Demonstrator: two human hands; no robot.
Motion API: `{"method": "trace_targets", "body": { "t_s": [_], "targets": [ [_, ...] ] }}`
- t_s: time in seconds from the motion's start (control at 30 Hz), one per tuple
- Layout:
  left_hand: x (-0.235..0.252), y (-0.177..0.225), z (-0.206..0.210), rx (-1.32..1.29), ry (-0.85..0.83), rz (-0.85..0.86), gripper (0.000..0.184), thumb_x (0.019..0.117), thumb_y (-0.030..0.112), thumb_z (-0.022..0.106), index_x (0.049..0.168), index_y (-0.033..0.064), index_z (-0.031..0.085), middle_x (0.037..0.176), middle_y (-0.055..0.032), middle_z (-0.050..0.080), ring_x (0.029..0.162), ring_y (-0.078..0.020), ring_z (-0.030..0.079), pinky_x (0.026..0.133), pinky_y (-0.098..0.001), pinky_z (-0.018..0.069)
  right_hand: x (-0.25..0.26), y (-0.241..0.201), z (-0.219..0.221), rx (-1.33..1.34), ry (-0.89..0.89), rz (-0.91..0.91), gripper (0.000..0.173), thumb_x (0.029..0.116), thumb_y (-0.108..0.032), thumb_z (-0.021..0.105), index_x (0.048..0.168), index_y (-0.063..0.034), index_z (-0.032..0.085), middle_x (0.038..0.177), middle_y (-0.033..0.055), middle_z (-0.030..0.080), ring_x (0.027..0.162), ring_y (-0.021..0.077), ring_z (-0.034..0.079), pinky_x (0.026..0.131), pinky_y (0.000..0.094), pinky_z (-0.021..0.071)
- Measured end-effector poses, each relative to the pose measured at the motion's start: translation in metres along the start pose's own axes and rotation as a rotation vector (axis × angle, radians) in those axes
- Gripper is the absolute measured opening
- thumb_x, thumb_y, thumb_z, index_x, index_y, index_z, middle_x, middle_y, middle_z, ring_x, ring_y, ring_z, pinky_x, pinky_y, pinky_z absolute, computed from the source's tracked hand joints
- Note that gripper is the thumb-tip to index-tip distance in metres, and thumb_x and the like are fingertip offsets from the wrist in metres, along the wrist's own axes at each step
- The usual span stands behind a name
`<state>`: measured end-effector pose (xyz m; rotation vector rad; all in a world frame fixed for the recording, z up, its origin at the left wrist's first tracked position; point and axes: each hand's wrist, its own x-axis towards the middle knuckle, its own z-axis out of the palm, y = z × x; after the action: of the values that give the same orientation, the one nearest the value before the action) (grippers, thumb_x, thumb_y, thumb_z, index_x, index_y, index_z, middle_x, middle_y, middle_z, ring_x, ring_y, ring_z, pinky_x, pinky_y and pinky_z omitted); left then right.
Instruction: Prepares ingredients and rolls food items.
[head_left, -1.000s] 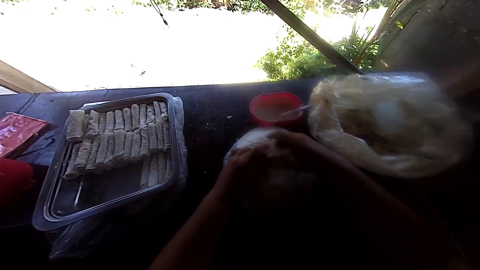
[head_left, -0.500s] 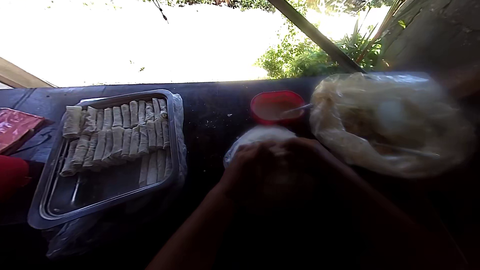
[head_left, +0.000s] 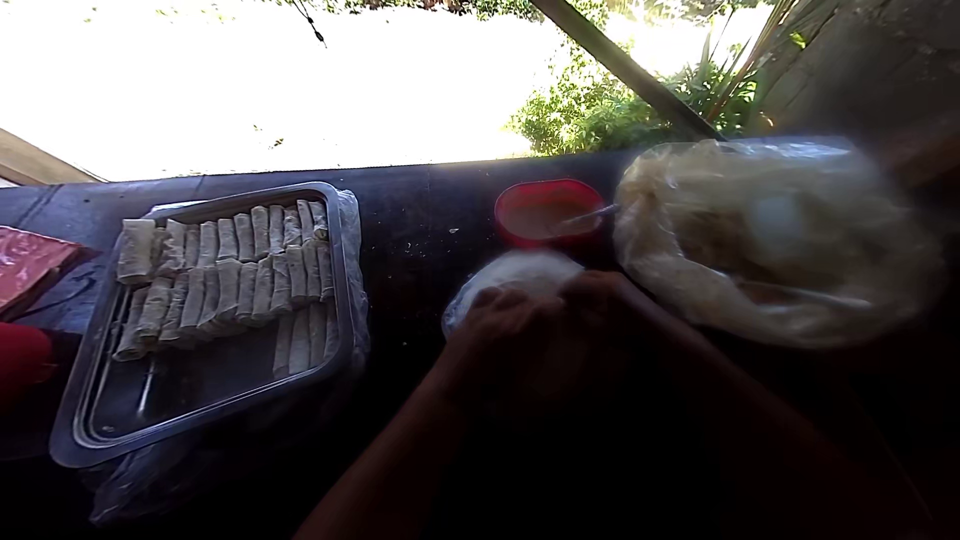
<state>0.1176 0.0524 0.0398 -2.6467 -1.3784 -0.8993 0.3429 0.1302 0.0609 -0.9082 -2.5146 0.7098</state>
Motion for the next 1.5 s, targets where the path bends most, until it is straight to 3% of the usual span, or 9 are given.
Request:
{"method": "trace_targets", "body": {
  "t_s": [0.17, 0.33, 0.57, 0.67, 0.77, 0.83, 1.07, 1.3, 1.5],
  "targets": [
    [0.004, -0.005, 0.002, -0.046, -0.004, -0.036, 0.029, 0.1086, 0.025, 0.046, 0.126, 0.0211, 0.068, 0.091, 0.0016, 0.074, 0.088, -0.0153, 0.069, 0.087, -0.0395, 0.0516, 0.0, -0.001, -0.003, 0.001, -0.011, 0.048, 0.016, 0.1027, -0.017, 0.058, 0.104, -0.01, 0.073, 0.096, 0.0014, 0.072, 0.091, 0.0073, 0.068, 0.086, 0.0273, 0.0571],
    [0.001, -0.008, 0.004, -0.11, -0.027, -0.085, 0.029, 0.1089, 0.027, 0.046, 0.126, 0.0216, 0.069, 0.105, 0.0052, 0.076, 0.099, -0.0125, 0.069, 0.091, -0.0392, 0.0516, -0.018, 0.009, -0.008, -0.034, 0.016, 0.048, 0.02, 0.1002, -0.024, 0.063, 0.113, -0.0123, 0.072, 0.112, 0.0036, 0.068, 0.098, 0.0106, 0.066, 0.086, 0.0294, 0.0578],
    [0.0, -0.01, 0.008, -0.133, -0.046, -0.08, 0.031, 0.1079, 0.025, 0.046, 0.131, 0.0225, 0.066, 0.113, 0.0078, 0.075, 0.105, -0.0108, 0.068, 0.095, -0.0402, 0.0498, -0.025, 0.005, -0.011, -0.101, 0.061, 0.138, 0.025, 0.1044, -0.031, 0.054, 0.101, -0.0153, 0.073, 0.077, -0.0027, 0.064, 0.071, 0.0076, 0.059, 0.07, 0.0293, 0.0515],
    [0.0, -0.009, 0.008, -0.133, -0.05, -0.094, 0.031, 0.1086, 0.028, 0.045, 0.131, 0.0224, 0.066, 0.112, 0.0076, 0.075, 0.106, -0.0107, 0.068, 0.097, -0.0405, 0.0492, -0.022, -0.004, -0.006, -0.082, 0.116, 0.123, 0.023, 0.1015, -0.028, 0.057, 0.099, -0.013, 0.074, 0.086, -0.002, 0.071, 0.082, 0.0057, 0.066, 0.078, 0.0276, 0.0569],
    [0.0, -0.009, 0.008, -0.137, -0.051, -0.104, 0.032, 0.1097, 0.03, 0.044, 0.13, 0.0234, 0.067, 0.111, 0.0085, 0.075, 0.103, -0.0098, 0.067, 0.095, -0.0387, 0.0488, -0.018, -0.009, 0.003, -0.09, 0.223, 0.113, 0.025, 0.0964, -0.036, 0.068, 0.098, -0.0121, 0.074, 0.088, -0.0017, 0.071, 0.083, 0.007, 0.066, 0.079, 0.0281, 0.0574],
    [0.0, -0.008, 0.008, -0.135, -0.066, -0.118, 0.033, 0.11, 0.031, 0.043, 0.131, 0.0244, 0.066, 0.114, 0.01, 0.075, 0.105, -0.0093, 0.067, 0.097, -0.0382, 0.0484, -0.015, -0.011, 0.01, -0.111, 0.279, 0.107, 0.017, 0.0944, -0.028, 0.069, 0.097, -0.0115, 0.073, 0.088, -0.0009, 0.07, 0.081, 0.008, 0.066, 0.077, 0.0279, 0.0574],
    [0.002, -0.008, 0.007, -0.144, -0.109, -0.169, 0.032, 0.1094, 0.031, 0.043, 0.131, 0.025, 0.066, 0.116, 0.0091, 0.074, 0.111, -0.0096, 0.066, 0.101, -0.0399, 0.0479, -0.014, -0.022, 0.028, -0.165, 0.335, 0.037, 0.019, 0.0965, -0.014, 0.063, 0.113, -0.0076, 0.069, 0.096, 0.0035, 0.073, 0.086, 0.0101, 0.07, 0.08, 0.0268, 0.0605],
    [0.001, -0.008, 0.007, -0.18, -0.122, -0.247, 0.033, 0.1084, 0.032, 0.044, 0.13, 0.0211, 0.067, 0.122, 0.0059, 0.072, 0.118, -0.0094, 0.065, 0.108, -0.0413, 0.0454, -0.014, -0.018, 0.027, -0.082, 0.262, -0.03, 0.026, 0.0988, -0.011, 0.06, 0.123, -0.0087, 0.067, 0.105, -0.0013, 0.076, 0.098, 0.0068, 0.07, 0.093, 0.0263, 0.0581],
    [-0.013, -0.014, -0.004, -0.293, -0.069, -0.259, 0.034, 0.1048, 0.029, 0.054, 0.133, 0.0115, 0.061, 0.124, 0.0021, 0.071, 0.116, -0.0076, 0.066, 0.105, -0.0341, 0.0525, -0.012, -0.02, 0.021, -0.144, 0.118, -0.063, 0.027, 0.0993, -0.01, 0.055, 0.123, -0.0093, 0.068, 0.107, -0.001, 0.076, 0.101, 0.0098, 0.071, 0.095, 0.0275, 0.0562]
  ]
}}
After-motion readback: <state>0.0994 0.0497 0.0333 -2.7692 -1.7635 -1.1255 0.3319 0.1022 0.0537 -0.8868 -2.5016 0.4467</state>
